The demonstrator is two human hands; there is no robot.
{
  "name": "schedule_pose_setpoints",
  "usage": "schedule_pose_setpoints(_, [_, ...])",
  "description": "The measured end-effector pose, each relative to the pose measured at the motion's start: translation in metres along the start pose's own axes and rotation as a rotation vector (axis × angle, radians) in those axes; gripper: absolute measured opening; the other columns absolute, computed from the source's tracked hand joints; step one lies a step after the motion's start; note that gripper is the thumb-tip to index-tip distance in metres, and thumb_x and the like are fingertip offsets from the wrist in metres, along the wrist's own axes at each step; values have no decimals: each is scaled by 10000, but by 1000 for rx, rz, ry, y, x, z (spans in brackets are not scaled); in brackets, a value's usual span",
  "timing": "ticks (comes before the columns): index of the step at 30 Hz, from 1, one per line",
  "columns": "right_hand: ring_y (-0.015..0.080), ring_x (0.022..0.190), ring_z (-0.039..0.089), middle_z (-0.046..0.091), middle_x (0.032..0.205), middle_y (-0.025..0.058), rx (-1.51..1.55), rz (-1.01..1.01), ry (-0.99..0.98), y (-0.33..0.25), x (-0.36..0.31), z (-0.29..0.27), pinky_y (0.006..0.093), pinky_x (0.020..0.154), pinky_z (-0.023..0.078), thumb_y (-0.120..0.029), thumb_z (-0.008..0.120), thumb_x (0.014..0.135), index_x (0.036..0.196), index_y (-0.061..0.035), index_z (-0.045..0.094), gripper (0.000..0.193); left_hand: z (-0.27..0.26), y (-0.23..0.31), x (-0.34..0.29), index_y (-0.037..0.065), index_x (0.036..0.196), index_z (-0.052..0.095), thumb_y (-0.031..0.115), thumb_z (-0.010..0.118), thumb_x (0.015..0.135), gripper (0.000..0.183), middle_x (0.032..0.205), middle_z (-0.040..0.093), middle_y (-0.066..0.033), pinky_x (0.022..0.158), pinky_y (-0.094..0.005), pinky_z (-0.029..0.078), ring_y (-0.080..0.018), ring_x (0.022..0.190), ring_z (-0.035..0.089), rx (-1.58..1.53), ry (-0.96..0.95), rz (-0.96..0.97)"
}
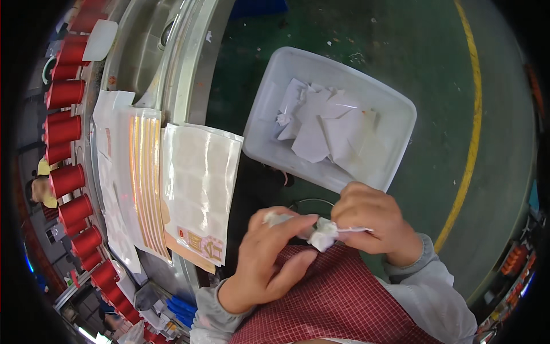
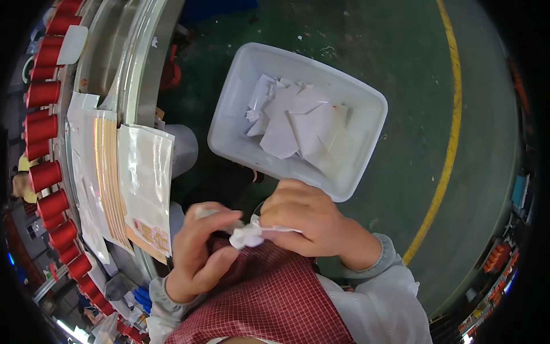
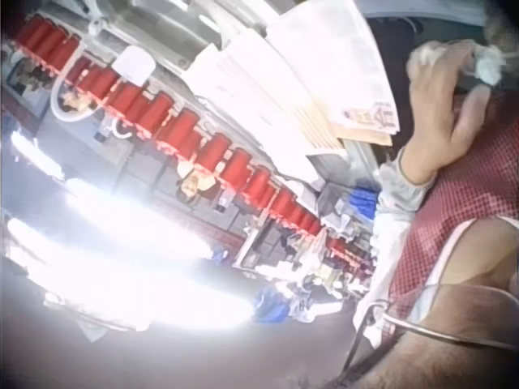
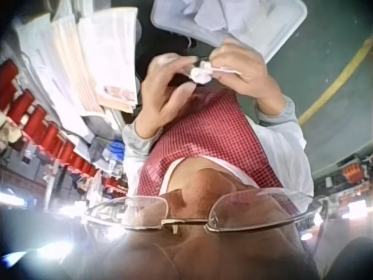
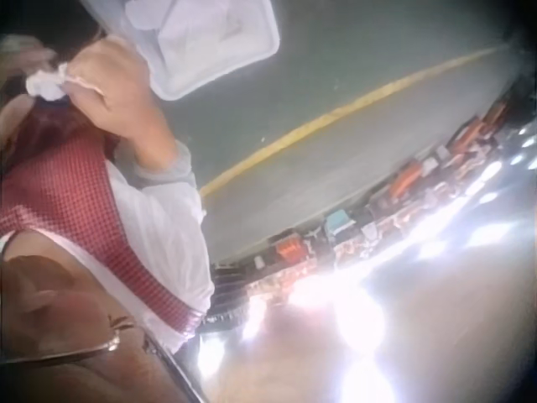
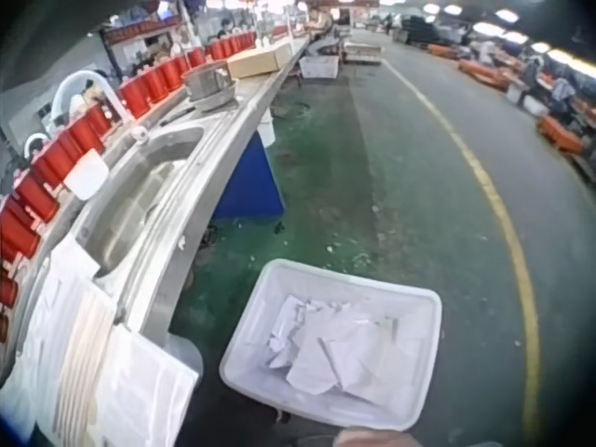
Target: The person applies gold decorative labels to red cylindrical metal cans. They use a green sponge to rub the labels onto the can surface, then use a small wooden stick to smooth the edges and ensure adhesion. The person handles the cans one at a time, rotating them to apply the labels precisely.
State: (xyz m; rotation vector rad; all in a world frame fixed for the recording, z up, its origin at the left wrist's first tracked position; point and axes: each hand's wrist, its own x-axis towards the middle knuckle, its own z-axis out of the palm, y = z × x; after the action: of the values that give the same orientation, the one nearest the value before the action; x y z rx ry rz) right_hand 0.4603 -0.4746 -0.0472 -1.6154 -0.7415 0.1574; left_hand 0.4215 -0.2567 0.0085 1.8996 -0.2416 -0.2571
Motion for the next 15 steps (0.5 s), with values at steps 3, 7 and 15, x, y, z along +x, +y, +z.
schedule_pose_setpoints(3, [251, 655, 534, 673, 834, 108, 288, -110, -23, -22, -1, -16, 373, 590, 420, -163, 752, 804, 861, -24, 644, 185, -19, 23, -23, 69, 1120, 613, 252, 733, 740, 439, 947, 627, -115, 811, -433, 418, -334, 948, 542, -96, 317, 210])
schedule_pose_setpoints(7, [194, 611, 498, 667, 760, 71, 465, -313, -50, -50, 18, -15, 344, 559, 409, -104, 662, 859, 901, -4, 665, 108, -39, 47, -25, 75, 1158, 593, 406, 625, 906, 417, 885, 625, -48, 1034, -550, 319, -282, 1087, 522, -186, 448, 656])
schedule_pose_setpoints(15, [147, 491, 397, 569, 597, 73, 471, -353, 559, -81, 28, 37, 328, 481, 345, -78, 650, 762, 608, -20, 572, 181, -45, 57, -7, 198, 1335, 477, 341, 570, 947, 424, 1058, 569, 2, 1070, -542, 304, -279, 1248, 439, 208, 559, 673])
